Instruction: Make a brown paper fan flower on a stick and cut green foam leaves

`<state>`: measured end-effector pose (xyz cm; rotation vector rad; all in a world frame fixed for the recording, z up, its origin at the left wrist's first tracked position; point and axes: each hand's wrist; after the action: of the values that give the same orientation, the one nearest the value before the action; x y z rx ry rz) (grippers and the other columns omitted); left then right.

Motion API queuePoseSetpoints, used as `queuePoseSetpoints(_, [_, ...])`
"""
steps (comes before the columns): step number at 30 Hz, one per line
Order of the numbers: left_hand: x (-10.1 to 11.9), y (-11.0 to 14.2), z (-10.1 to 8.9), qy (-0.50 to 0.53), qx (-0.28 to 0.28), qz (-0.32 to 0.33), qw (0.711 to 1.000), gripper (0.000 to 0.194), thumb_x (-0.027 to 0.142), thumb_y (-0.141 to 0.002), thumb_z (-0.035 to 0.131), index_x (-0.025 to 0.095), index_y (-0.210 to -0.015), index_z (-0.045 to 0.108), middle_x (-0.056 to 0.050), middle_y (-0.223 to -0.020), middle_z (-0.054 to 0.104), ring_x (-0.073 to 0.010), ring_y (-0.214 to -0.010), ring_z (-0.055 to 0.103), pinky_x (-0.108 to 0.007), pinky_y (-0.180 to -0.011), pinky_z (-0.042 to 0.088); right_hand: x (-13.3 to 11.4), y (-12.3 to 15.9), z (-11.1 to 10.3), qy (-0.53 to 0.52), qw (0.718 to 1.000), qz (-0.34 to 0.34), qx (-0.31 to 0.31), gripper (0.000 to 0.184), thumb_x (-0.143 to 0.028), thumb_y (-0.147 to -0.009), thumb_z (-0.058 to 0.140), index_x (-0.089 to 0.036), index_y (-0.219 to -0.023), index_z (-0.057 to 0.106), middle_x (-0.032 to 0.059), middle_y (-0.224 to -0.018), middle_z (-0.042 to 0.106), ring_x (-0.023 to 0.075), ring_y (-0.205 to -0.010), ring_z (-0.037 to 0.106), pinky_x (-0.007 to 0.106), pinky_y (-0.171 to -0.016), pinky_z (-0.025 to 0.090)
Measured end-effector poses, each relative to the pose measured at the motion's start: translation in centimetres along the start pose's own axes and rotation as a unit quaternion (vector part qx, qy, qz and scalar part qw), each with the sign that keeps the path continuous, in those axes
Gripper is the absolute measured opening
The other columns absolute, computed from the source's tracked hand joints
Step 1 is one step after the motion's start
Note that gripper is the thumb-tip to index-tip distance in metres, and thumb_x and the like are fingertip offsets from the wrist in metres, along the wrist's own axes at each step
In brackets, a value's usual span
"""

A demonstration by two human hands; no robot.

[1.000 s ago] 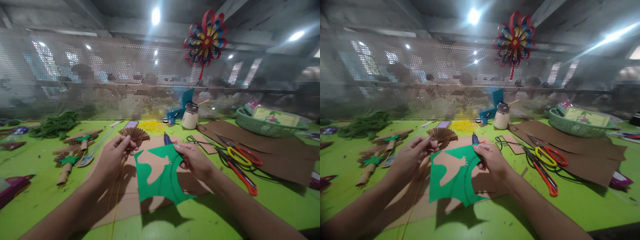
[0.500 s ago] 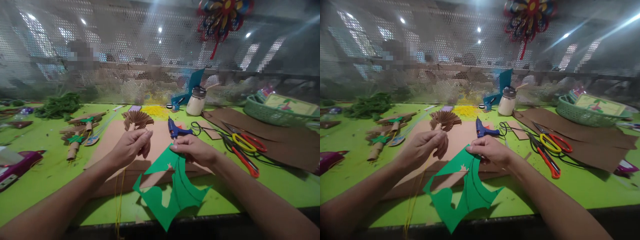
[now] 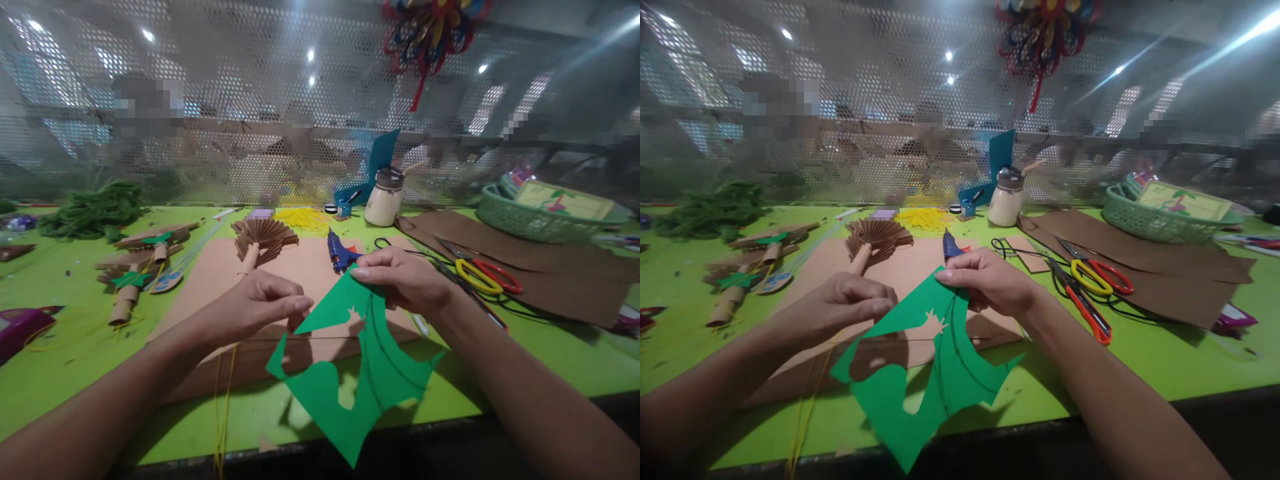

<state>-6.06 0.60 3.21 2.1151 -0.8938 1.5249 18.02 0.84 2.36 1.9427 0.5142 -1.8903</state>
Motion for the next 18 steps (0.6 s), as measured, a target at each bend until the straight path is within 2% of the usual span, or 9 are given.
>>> queuePoseSetpoints(3, [0.3, 0.7, 0.8, 0.030, -0.190, -0.045, 0.980, 0.041, 0.046, -0.084, 0.050, 0.018, -0.069, 0.075, -0.011, -0.070, 0.071, -0.0242, -0.065, 0.064, -0.036, -0.066, 0.051, -0.1, 0.1, -0.1, -0.017, 1.000, -0.001, -0.002, 0.030, -0.036, -0.076, 0.065, -0.018, -0.056, 0.051, -0.0086, -0.043, 0.039, 0.0048, -0.034, 0.030, 0.018, -0.032, 0.021])
queuePoseSetpoints(4, [0.3, 0.8, 1.1, 0.036, -0.234, -0.062, 0.970, 0.039, 0.045, -0.085, 0.049, 0.019, -0.073, 0.075, -0.011, -0.074, 0.072, -0.0251, -0.070, 0.065, -0.036, -0.070, 0.051, -0.1, 0.2, -0.1, -0.020, 1.000, -0.003, -0.008, 0.031, -0.035, -0.076, 0.065, -0.018, -0.055, 0.050, -0.0087, -0.043, 0.038, 0.0049, -0.034, 0.029, 0.019, -0.032, 0.020])
queuePoseSetpoints(6, [0.1, 0.9, 1.4, 0.045, -0.263, -0.082, 0.960, 0.034, 0.043, -0.084, 0.052, 0.019, -0.079, 0.076, -0.010, -0.078, 0.072, -0.0259, -0.076, 0.066, -0.036, -0.074, 0.051, -0.1, 0.2, 0.0, -0.022, 0.999, -0.006, -0.024, 0.030, -0.034, -0.076, 0.065, -0.019, -0.054, 0.050, -0.0088, -0.044, 0.036, 0.0050, -0.035, 0.028, 0.019, -0.033, 0.019])
queuePoseSetpoints(8, [-0.3, 0.7, 1.3, 0.042, -0.233, -0.087, 0.968, 0.029, 0.041, -0.081, 0.057, 0.019, -0.085, 0.076, -0.010, -0.081, 0.072, -0.0269, -0.080, 0.066, -0.036, -0.076, 0.050, 0.1, 0.2, 0.2, -0.018, 0.999, -0.006, -0.036, 0.031, -0.035, -0.075, 0.066, -0.018, -0.054, 0.050, -0.0084, -0.044, 0.036, 0.0053, -0.036, 0.028, 0.019, -0.034, 0.018])
queuePoseSetpoints(11, [-1.0, 0.1, 1.0, 0.067, -0.105, -0.076, 0.989, 0.022, 0.037, -0.076, 0.064, 0.019, -0.082, 0.075, -0.008, -0.076, 0.071, -0.0234, -0.073, 0.065, -0.033, -0.070, 0.050, 0.5, 0.1, 0.5, -0.001, 0.999, -0.005, -0.050, 0.031, -0.035, -0.074, 0.067, -0.018, -0.054, 0.050, -0.0080, -0.045, 0.037, 0.0055, -0.038, 0.029, 0.019, -0.035, 0.020])
queuePoseSetpoints(13, [-1.2, -0.3, 1.1, 0.131, -0.044, -0.084, 0.987, 0.022, 0.037, -0.076, 0.063, 0.018, -0.078, 0.074, -0.008, -0.070, 0.069, -0.0193, -0.061, 0.062, -0.030, -0.061, 0.049, 0.7, -0.1, 0.7, 0.023, 0.998, -0.005, -0.064, 0.030, -0.035, -0.074, 0.066, -0.017, -0.055, 0.051, -0.0078, -0.046, 0.037, 0.0055, -0.039, 0.030, 0.019, -0.036, 0.022])
queuePoseSetpoints(16, [-1.2, -0.4, 1.7, 0.220, -0.029, -0.113, 0.968, 0.027, 0.038, -0.079, 0.057, 0.015, -0.076, 0.072, -0.009, -0.066, 0.067, -0.0154, -0.049, 0.056, -0.026, -0.047, 0.044, 0.9, -0.2, 0.9, 0.059, 0.995, -0.002, -0.077, 0.029, -0.035, -0.077, 0.064, -0.017, -0.056, 0.053, -0.0078, -0.048, 0.037, 0.0051, -0.040, 0.030, 0.018, -0.037, 0.022])
queuePoseSetpoints(18, [-1.2, -0.2, 2.3, 0.235, -0.041, -0.118, 0.964, 0.030, 0.039, -0.081, 0.054, 0.015, -0.074, 0.071, -0.007, -0.062, 0.065, -0.0130, -0.043, 0.053, -0.024, -0.042, 0.040, 1.1, -0.3, 1.2, 0.068, 0.995, -0.003, -0.076, 0.030, -0.035, -0.078, 0.063, -0.016, -0.056, 0.054, -0.0078, -0.047, 0.037, 0.0049, -0.040, 0.030, 0.018, -0.037, 0.022])
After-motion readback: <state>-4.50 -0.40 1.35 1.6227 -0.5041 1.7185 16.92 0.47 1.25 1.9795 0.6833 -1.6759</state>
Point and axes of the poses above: each hand's wrist, its own y-axis away from the middle knuckle, its own z-axis out of the palm, x = y × z
